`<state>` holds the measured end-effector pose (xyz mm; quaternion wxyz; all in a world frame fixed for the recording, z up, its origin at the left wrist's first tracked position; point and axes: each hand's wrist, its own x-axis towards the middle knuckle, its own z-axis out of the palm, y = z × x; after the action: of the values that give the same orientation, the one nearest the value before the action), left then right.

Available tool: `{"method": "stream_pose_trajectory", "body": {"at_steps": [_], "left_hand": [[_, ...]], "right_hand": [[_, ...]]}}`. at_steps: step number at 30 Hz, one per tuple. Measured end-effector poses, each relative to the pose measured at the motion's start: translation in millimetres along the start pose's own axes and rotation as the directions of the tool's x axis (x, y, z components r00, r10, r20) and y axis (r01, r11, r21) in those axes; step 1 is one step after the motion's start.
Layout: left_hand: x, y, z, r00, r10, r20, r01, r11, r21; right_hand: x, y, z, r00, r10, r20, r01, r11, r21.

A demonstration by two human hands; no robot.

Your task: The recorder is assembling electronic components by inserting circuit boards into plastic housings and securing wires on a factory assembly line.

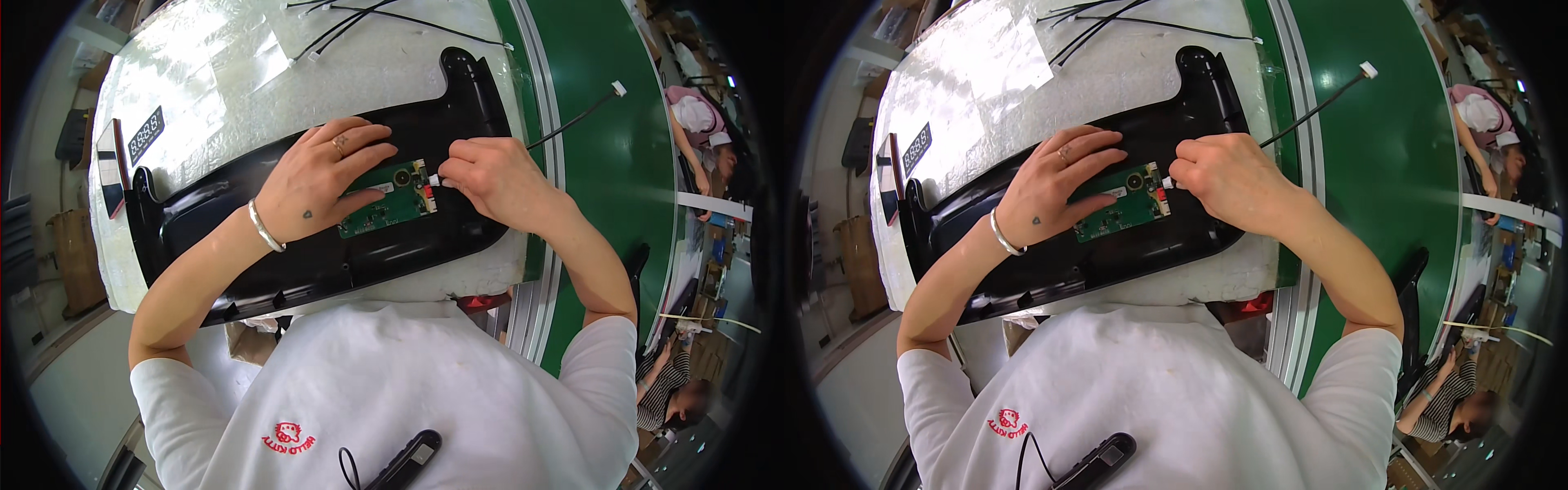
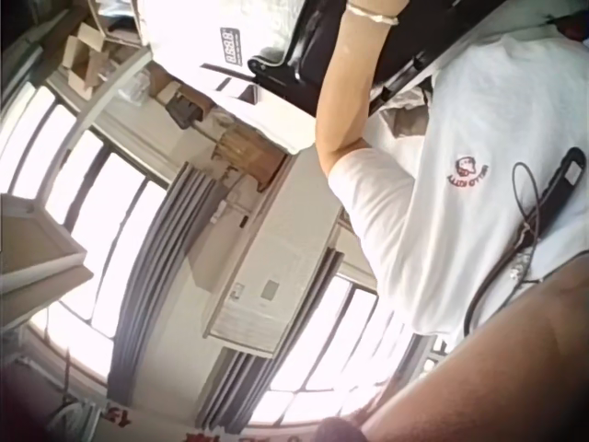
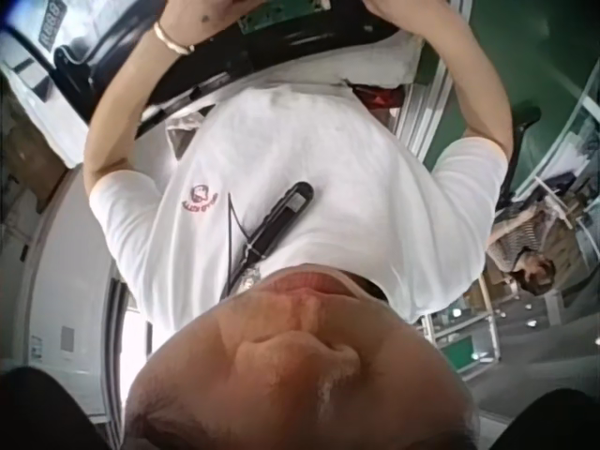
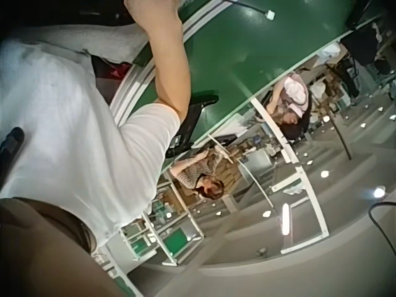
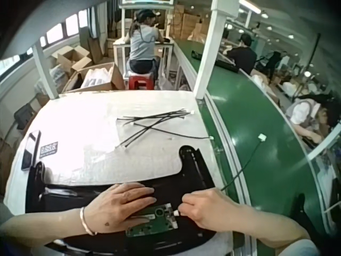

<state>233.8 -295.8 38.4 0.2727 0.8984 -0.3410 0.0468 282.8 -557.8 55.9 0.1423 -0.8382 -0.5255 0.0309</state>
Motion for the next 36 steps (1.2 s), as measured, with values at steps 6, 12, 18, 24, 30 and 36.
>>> {"method": "stream_pose_trajectory", "body": {"at_steps": [6,12,18,24,30,36], "left_hand": [[-12.5,-0.5,-9.7,1.000,-0.008,0.016,0.004,0.977,0.214],[-17.6,-9.7,-1.4,0.999,-0.033,0.039,0.023,0.975,0.222],[-23.6,-10.8,1.5,0.986,-0.053,0.157,0.001,0.949,0.316],[-23.4,-11.3,7.8,0.986,-0.043,0.161,-0.015,0.939,0.344],[-19.8,-7.8,5.0,0.989,-0.045,0.142,-0.008,0.935,0.355],[-21.1,-6.4,-4.9,0.992,-0.033,0.119,0.002,0.967,0.255]], "right_hand": [[-1.0,-3.9,-6.3,0.999,0.000,0.042,-0.003,0.998,0.064],[1.5,-1.8,-2.2,0.998,-0.007,0.055,0.000,0.991,0.137],[1.0,-1.1,6.1,0.997,-0.033,0.063,0.018,0.972,0.233],[3.8,-4.5,8.5,0.997,-0.037,0.066,0.020,0.970,0.242],[1.3,-6.6,6.8,0.995,0.023,0.098,-0.047,0.969,0.243],[6.4,-36.3,-9.1,0.994,0.104,-0.018,-0.105,0.994,-0.040]]}}
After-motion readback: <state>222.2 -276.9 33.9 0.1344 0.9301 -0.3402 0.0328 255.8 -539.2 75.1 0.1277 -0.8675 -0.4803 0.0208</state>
